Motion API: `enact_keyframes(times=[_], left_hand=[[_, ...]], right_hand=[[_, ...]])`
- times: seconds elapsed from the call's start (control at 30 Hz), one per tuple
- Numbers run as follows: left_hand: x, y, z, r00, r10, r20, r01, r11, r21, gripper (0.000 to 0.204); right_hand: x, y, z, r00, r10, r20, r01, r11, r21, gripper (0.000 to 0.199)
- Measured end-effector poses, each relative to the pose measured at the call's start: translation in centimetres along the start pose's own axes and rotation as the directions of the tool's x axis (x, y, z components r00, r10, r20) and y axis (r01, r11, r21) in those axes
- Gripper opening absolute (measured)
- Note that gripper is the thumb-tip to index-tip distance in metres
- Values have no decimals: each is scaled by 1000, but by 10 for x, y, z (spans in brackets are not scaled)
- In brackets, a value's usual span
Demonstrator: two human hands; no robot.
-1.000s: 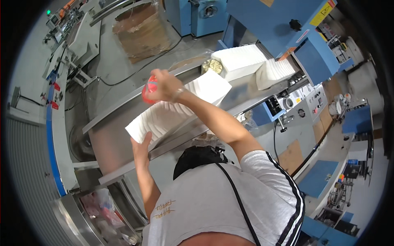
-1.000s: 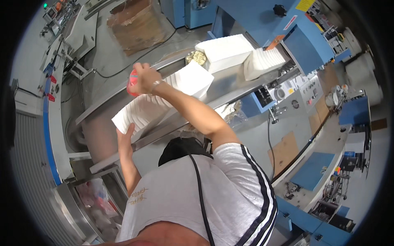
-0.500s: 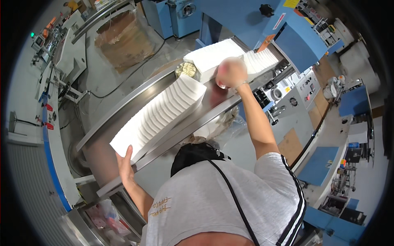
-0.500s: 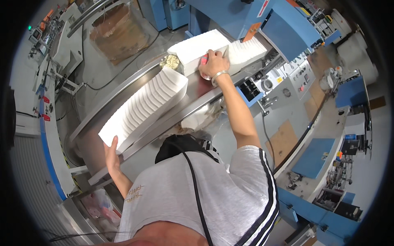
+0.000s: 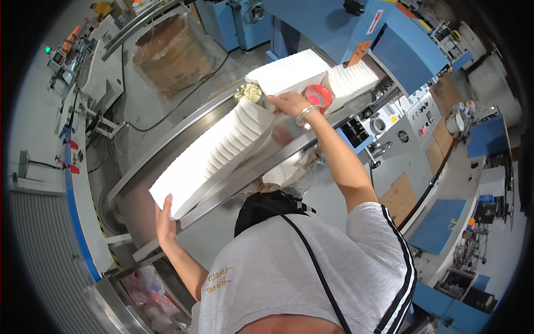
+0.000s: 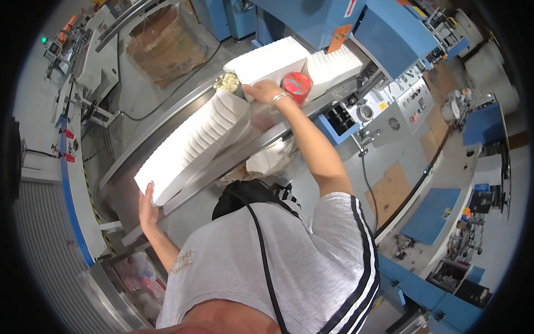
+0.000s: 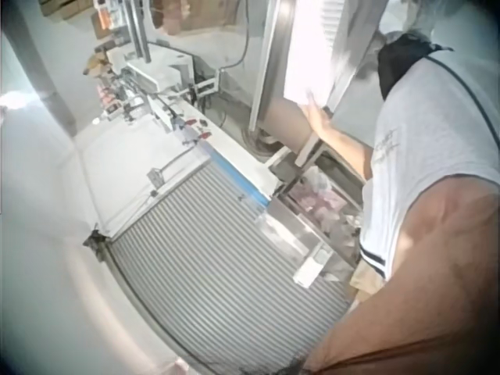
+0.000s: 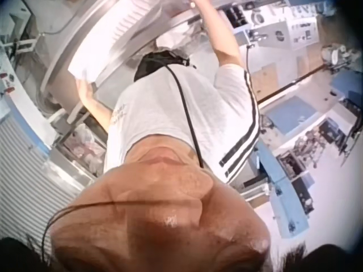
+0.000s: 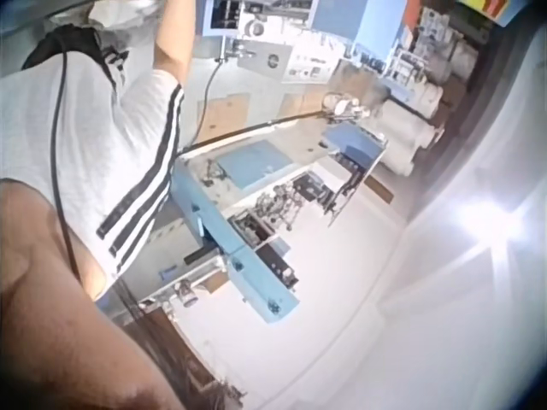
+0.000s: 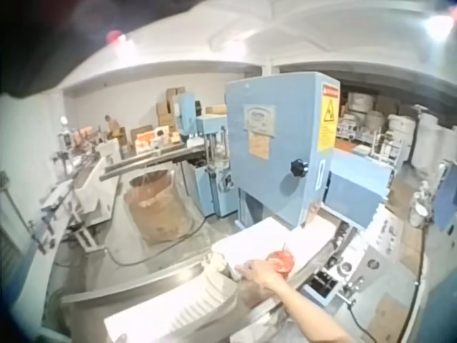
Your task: Packaging and moving stacks of paper liners on a conveyor belt system.
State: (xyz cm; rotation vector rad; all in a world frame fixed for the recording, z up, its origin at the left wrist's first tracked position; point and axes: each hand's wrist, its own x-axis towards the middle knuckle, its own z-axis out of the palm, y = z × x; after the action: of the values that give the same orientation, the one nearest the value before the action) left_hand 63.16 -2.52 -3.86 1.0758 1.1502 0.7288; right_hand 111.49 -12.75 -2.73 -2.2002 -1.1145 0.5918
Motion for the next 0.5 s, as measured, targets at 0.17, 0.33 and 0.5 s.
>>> enact_keyframes(times=[0.17, 0.33, 0.5], left_hand=[[11, -10, -28, 982, -186, 35, 189, 963, -191, 59], [14, 3, -5, 991, -38, 125, 33, 998, 44, 77], [7, 28, -17, 992, -90, 84, 76, 984, 160, 92]], right_hand=[[5, -26, 25, 819, 122, 561, -258, 951, 170, 98], [-26, -70, 33, 770, 134, 623, -328, 922, 207, 101], [-47, -96, 60, 761, 97, 642, -209, 973, 101, 100]])
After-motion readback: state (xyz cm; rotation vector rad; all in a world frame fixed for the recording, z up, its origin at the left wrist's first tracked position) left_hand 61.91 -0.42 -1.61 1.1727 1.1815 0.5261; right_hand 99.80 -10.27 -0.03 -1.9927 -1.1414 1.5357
